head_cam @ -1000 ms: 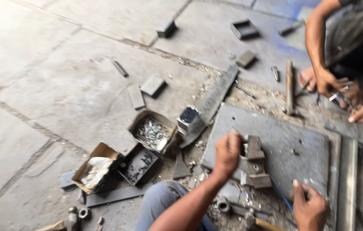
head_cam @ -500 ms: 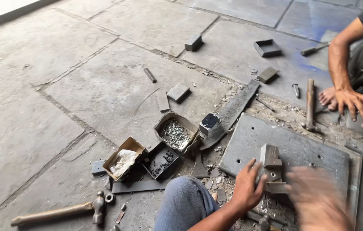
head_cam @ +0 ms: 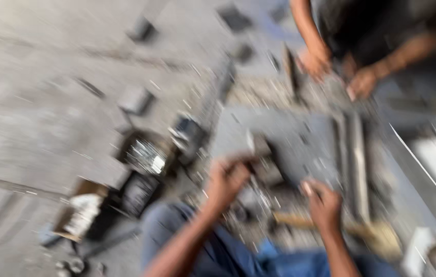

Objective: The person sits on the floor and uses a hammer to strike a small metal piece placed on a wooden block. They repeatedly pick up the piece, inspect it, and strike it again to shape or flatten it.

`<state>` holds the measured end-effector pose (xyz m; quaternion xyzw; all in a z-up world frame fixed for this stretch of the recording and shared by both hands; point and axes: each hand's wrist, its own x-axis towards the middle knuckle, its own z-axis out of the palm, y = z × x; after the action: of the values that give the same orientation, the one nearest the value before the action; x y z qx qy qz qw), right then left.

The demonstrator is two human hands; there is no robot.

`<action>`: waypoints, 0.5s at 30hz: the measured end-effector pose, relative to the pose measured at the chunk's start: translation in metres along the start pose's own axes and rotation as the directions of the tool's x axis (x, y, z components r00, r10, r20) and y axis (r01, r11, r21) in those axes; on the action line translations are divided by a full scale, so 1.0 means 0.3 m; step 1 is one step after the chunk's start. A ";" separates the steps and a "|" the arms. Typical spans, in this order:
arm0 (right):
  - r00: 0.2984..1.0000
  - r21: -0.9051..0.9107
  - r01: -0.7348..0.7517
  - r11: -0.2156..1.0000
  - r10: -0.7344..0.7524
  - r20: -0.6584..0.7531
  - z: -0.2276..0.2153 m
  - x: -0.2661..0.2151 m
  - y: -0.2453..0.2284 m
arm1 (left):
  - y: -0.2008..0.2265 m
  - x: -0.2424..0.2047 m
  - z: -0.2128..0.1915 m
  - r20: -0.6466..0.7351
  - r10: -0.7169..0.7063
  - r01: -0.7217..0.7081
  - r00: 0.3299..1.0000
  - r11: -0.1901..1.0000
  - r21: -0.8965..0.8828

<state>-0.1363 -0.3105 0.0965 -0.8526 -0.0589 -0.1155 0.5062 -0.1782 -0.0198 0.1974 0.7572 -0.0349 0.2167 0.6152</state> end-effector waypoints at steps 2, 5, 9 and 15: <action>0.996 -0.060 0.079 0.995 -0.082 -0.044 -0.033 0.005 0.070 | -0.037 0.061 -0.012 -0.003 0.053 -0.053 0.999 0.988 -0.146; 0.977 0.199 -0.208 0.958 0.215 -0.011 -0.078 -0.037 0.138 | -0.040 0.101 0.029 -0.022 -0.105 0.082 0.994 0.879 -0.469; 0.980 0.107 -0.190 0.976 0.195 -0.030 -0.082 -0.045 0.155 | -0.095 0.105 0.036 0.023 -0.143 0.135 0.990 0.852 -0.506; 0.968 -0.087 -0.033 0.996 0.054 0.245 -0.029 -0.054 0.207 | -0.225 0.057 0.060 -0.004 -0.248 0.218 0.969 0.862 -0.458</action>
<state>-0.1396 -0.3477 0.0437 -0.8816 -0.0981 0.0005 0.4617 -0.1362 -0.0169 0.1391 0.5842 0.0265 0.1502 0.7972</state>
